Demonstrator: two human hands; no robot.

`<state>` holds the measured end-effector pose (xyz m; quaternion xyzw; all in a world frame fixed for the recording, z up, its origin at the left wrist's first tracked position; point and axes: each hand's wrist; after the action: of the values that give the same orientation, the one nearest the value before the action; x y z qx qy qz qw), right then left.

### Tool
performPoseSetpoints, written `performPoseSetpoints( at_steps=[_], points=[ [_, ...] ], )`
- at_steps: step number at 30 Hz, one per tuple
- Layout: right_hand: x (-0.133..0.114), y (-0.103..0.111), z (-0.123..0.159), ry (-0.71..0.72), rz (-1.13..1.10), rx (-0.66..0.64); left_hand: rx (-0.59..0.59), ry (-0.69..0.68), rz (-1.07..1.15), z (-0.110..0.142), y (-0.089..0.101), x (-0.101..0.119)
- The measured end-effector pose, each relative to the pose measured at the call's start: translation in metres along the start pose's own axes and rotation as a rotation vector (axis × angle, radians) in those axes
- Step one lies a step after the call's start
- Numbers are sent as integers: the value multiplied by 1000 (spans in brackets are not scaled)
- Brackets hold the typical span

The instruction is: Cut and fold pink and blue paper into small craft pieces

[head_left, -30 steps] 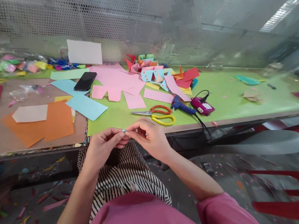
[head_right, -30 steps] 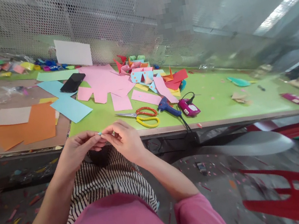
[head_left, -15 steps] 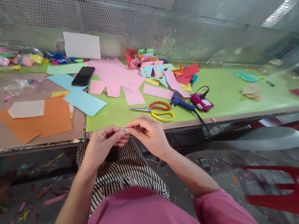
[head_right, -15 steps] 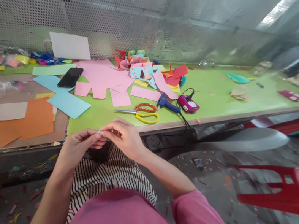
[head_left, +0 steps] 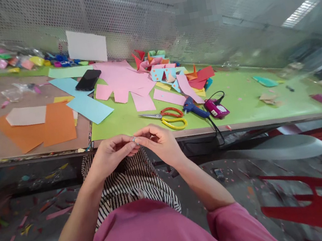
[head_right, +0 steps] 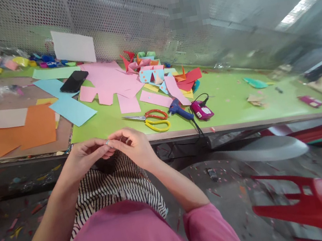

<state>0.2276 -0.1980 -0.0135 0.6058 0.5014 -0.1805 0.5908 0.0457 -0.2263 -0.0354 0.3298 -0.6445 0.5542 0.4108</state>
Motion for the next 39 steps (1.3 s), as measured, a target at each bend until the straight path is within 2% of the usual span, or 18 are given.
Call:
performPoseSetpoints(
  at_steps=[7, 12, 18, 31, 34, 39],
  points=[
    [1, -2, 3, -46, -49, 4, 117, -85, -25, 2, -6, -3],
    [2, -4, 5, -42, -43, 44, 151, -58, -11, 1, -6, -3],
    [-1, -3, 7, 106, 122, 176, 133, -11, -87, 0, -7, -2],
    [3, -9, 8, 315, 375, 260, 117, -13, -114, 3, -9, -4],
    [3, -8, 8, 282, 373, 238, 131, -30, -127, 2, -9, -4],
    [2, -5, 8, 69, 156, 160, 191, -100, -80, 1, -10, -7]
  ],
)
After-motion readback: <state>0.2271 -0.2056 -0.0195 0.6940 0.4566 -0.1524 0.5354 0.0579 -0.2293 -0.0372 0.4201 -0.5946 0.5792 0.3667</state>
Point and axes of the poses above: each hand's wrist, its own z-axis away from the middle knuckle, its own y-axis out of the back of the hand, x = y × z, and after that the axes turned 12 degrees about z, right-handed
